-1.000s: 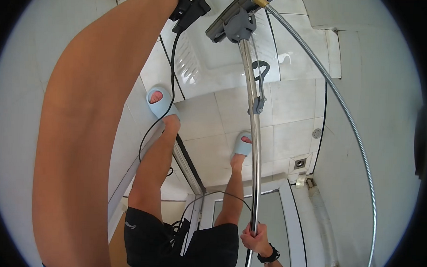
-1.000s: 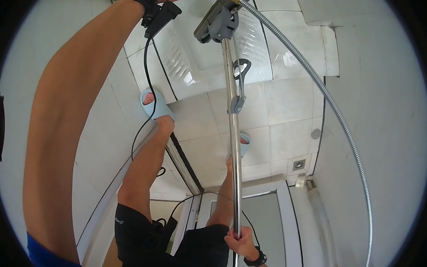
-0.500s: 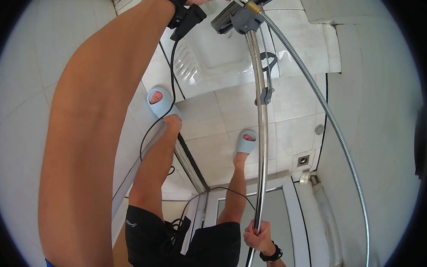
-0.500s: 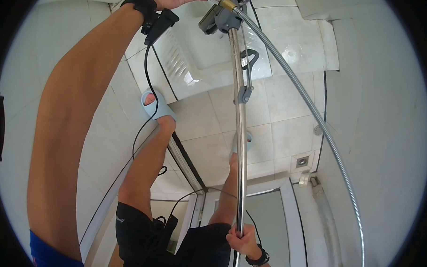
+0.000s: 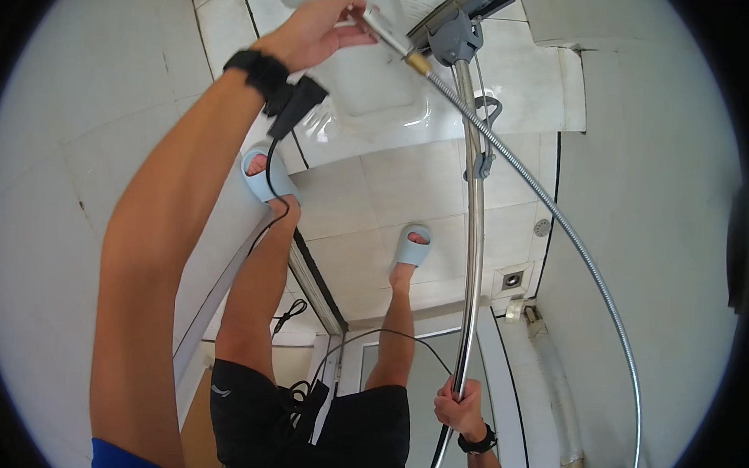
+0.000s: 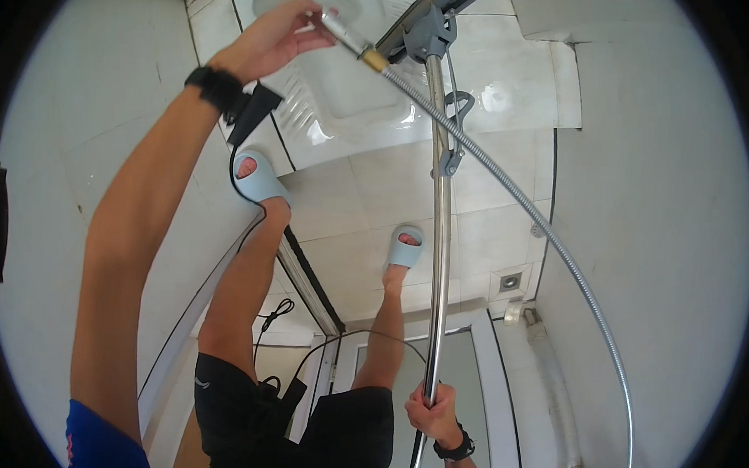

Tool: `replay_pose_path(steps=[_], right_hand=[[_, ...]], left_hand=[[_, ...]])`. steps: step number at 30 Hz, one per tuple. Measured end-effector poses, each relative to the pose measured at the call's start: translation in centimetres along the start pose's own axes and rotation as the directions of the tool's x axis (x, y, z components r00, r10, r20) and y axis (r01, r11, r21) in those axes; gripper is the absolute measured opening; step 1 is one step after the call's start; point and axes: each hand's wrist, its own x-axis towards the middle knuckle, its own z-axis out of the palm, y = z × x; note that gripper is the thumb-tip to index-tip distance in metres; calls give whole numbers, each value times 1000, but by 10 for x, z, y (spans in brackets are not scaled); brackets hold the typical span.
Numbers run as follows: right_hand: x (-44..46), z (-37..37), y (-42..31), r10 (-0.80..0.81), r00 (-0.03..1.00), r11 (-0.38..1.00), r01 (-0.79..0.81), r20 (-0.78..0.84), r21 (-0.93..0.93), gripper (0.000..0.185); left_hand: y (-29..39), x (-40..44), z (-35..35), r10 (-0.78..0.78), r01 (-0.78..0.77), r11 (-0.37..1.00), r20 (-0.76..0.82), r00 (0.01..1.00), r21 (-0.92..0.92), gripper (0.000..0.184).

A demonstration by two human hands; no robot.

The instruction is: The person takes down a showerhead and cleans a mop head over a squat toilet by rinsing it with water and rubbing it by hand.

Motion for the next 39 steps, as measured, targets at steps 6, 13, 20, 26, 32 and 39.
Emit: replay_pose_path(steps=[6, 13, 20, 26, 32, 39], right_hand=[[-6, 6, -9, 36, 999, 999, -35, -37, 25, 28], [-12, -4, -16, 29, 991, 987, -49, -132, -152, 27], [-6, -39, -11, -101, 973, 868, -15, -206, -496, 24], [6, -70, -14, -281, 951, 693, 108, -129, -713, 21], [35, -93, -5, -404, 915, 575, 258, 5, -776, 17], [79, -88, 28, -388, 921, 639, 236, -42, -732, 17]], left_hand=[[-66, -70, 12, -55, 0, 930, -138, 989, -367, 8], [-134, -112, 45, -255, -50, 589, -243, 936, -807, 13], [-164, -115, 62, -259, -138, 365, -243, 935, -921, 13], [-137, -116, 64, -327, -151, 419, -304, 895, -895, 18], [-103, -108, 55, -249, -117, 658, -362, 898, -744, 22], [-95, -106, 33, -188, -156, 775, -459, 868, -612, 23]])
